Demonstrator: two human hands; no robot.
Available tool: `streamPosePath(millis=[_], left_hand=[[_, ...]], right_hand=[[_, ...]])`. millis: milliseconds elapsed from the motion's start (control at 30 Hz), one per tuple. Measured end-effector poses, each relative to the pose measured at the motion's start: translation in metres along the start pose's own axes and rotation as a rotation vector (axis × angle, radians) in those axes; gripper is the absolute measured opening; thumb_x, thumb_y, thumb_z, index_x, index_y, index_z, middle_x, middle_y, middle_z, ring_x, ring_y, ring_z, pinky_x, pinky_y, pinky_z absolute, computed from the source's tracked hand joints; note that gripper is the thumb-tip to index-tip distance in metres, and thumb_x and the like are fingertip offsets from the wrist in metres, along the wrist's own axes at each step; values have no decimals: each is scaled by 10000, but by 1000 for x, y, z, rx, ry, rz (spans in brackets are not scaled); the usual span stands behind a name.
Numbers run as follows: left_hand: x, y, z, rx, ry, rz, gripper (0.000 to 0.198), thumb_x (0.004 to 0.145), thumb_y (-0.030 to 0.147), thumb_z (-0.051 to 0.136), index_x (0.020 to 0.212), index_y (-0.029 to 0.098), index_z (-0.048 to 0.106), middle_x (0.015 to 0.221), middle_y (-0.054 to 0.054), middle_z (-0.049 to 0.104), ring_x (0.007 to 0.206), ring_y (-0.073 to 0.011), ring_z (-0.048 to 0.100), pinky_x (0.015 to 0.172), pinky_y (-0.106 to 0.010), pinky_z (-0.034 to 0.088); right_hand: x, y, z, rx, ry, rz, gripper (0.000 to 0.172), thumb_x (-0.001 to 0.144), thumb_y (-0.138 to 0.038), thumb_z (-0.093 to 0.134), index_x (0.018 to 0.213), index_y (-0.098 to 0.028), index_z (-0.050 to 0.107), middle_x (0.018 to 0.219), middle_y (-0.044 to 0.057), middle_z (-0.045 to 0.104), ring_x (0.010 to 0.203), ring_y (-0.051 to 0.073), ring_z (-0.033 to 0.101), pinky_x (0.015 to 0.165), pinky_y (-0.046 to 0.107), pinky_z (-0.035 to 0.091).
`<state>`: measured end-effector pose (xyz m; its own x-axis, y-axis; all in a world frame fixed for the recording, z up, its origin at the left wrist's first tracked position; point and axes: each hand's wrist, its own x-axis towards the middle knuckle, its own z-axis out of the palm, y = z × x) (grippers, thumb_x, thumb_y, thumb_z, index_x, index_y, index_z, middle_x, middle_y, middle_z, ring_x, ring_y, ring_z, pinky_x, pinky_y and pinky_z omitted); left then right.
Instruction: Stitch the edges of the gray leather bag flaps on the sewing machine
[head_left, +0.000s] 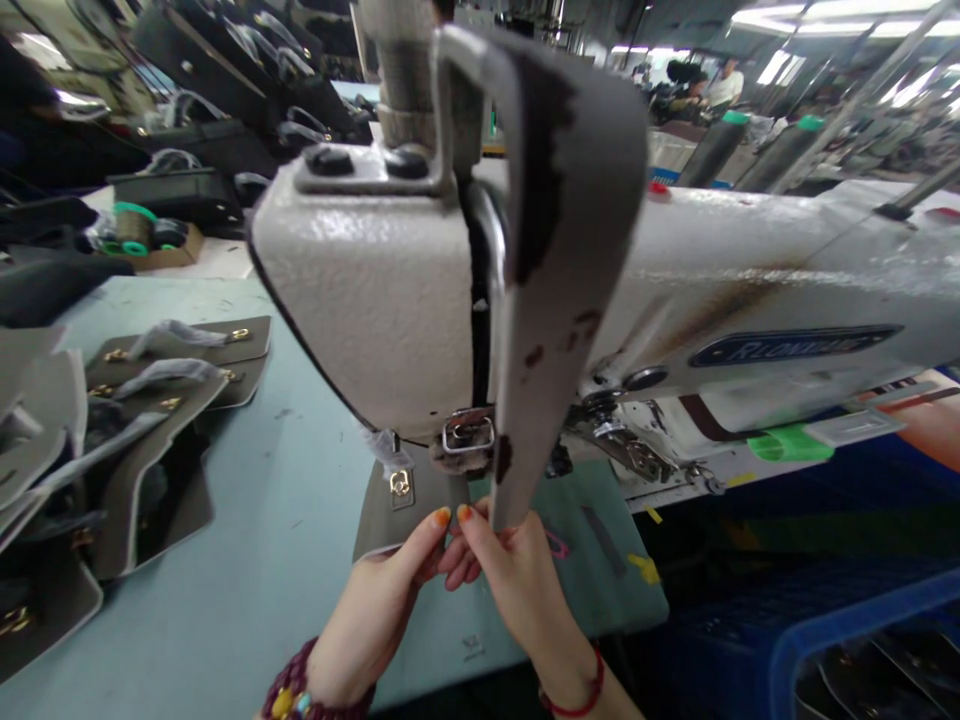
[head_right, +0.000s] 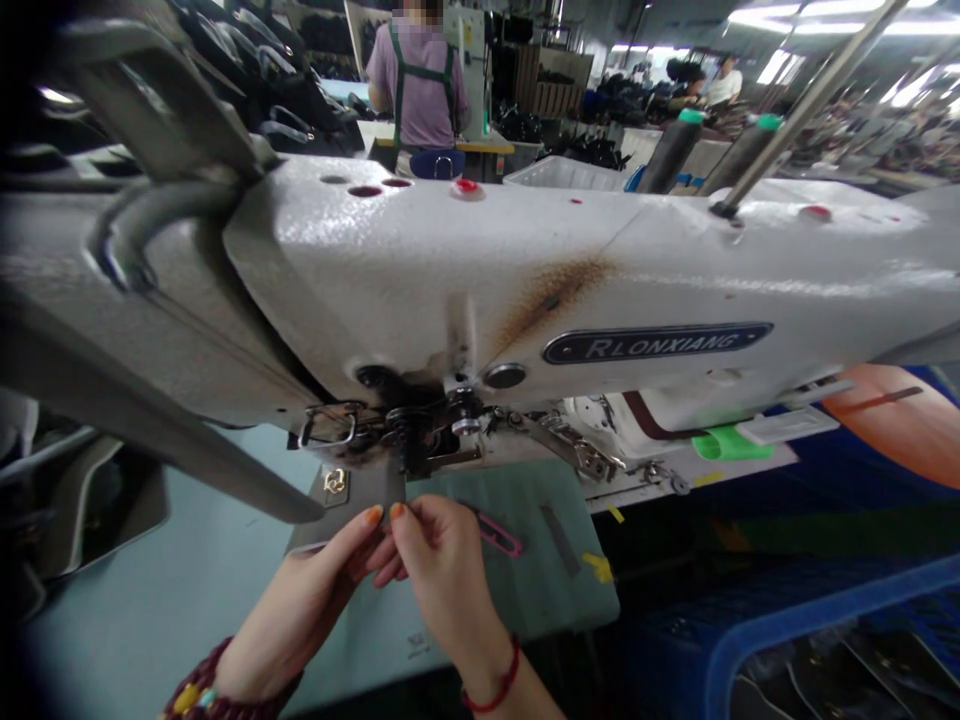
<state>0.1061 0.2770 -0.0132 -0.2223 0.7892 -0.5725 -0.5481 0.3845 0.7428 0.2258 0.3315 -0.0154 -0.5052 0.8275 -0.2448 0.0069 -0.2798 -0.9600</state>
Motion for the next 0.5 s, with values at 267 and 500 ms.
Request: streamPosePath(millis=[267,500], left_hand=[[13,11,-1,15,-132,68,394,818,457,705,586,147,632,622,-28,620,675,-159,526,680,-262,454],[29,16,-7,30,-104,82,357,807,452,719,714,108,713,663,-31,606,704,-159,516,708,-280,452]], right_hand=[[16,-2,2,14,35,-6,425,923,-518,537,726,-145,593,585,30,682,485,106,633,500,172,448],[30,0,4,8,31,-28,448,909,-538,537,749,-129,625,596,52,695,456,111,626,473,174,439]])
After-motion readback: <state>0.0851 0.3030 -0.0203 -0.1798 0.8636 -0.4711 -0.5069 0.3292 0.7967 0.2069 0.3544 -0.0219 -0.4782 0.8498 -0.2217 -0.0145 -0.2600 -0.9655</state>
